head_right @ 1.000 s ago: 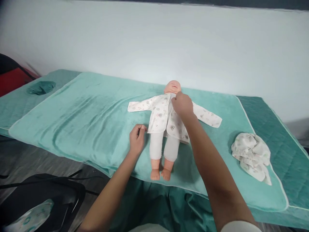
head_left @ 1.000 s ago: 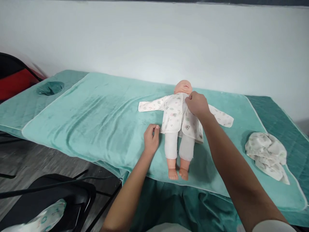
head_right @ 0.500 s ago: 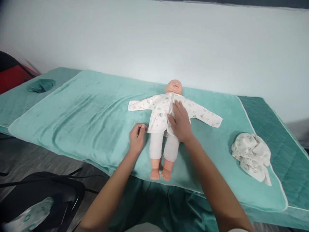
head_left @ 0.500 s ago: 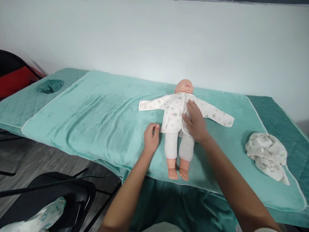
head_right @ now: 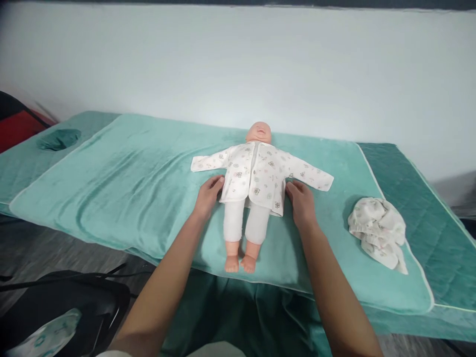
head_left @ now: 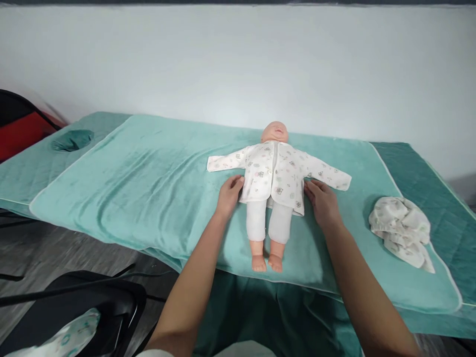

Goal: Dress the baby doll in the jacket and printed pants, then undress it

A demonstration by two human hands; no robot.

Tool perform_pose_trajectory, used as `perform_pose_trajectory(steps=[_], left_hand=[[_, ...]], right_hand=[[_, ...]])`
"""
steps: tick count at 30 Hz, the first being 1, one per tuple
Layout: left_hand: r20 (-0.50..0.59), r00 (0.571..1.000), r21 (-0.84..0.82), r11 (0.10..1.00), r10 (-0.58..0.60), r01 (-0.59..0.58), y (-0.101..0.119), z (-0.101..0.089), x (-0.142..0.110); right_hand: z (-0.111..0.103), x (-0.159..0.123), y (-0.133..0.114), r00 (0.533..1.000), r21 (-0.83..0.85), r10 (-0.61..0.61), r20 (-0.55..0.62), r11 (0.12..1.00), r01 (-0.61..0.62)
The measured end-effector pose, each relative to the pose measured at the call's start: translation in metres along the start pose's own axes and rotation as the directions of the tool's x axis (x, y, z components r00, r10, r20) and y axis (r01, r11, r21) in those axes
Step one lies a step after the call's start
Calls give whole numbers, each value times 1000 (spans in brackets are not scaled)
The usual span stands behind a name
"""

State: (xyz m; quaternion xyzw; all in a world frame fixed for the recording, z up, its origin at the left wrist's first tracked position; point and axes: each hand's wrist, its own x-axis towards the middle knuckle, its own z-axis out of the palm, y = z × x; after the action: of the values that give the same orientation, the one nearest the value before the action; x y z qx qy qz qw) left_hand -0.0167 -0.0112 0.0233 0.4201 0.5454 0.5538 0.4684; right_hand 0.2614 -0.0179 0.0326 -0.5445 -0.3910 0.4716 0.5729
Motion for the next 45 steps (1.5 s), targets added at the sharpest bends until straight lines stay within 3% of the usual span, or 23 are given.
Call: perform_pose_trajectory(steps=[3, 6, 9, 14, 20, 26, 32, 36, 38, 40, 43, 45], left_hand=[[174, 968, -223, 950, -180, 217, 11, 11, 17], [284, 922, -356, 864, -262, 355, 16, 23, 30], [301, 919, -453, 810, -254, 372, 17, 34, 40], [308, 924, -479, 803, -226, 356, 15, 47, 56], [379, 893, -533, 732, -242, 424, 15, 45, 74], [155, 974, -721, 655, -166, 226, 11, 25, 98], [-29, 973, -802, 587, -228, 114, 12, 4, 115], [-106, 968, -835, 549, -229, 38, 11, -8, 121], [-167, 961, -813, 582, -219, -9, 9, -15, 124], [-253, 946, -728, 683, -203, -48, 7, -23, 127], [-412, 896, -552, 828, -166, -100, 2, -31, 129], [-507, 850, -482, 865, -143, -142, -1, -33, 128]], right_hand=[[8, 20, -6, 987, 129, 117, 106, 983, -130], [21, 28, -7, 965, 190, 167, 202, 960, -206], [30, 36, -3, 961, 183, 138, 238, 966, -184], [32, 58, 2, 975, 211, 71, 209, 971, -116], [26, 76, -1, 967, 239, 59, 246, 964, -119], [7, 91, 0, 968, 255, -48, 247, 967, -17], [-17, 101, -6, 994, 473, 53, 99, 876, -94], [-36, 98, -13, 999, 506, 43, 11, 861, -43], [-50, 97, -14, 1000, 501, 7, -30, 865, 9], [-65, 96, -12, 995, 441, -32, -93, 895, 70], [-89, 97, -4, 967, 264, -84, -240, 953, 148], [-100, 97, 4, 928, 179, -122, -352, 964, 195]])
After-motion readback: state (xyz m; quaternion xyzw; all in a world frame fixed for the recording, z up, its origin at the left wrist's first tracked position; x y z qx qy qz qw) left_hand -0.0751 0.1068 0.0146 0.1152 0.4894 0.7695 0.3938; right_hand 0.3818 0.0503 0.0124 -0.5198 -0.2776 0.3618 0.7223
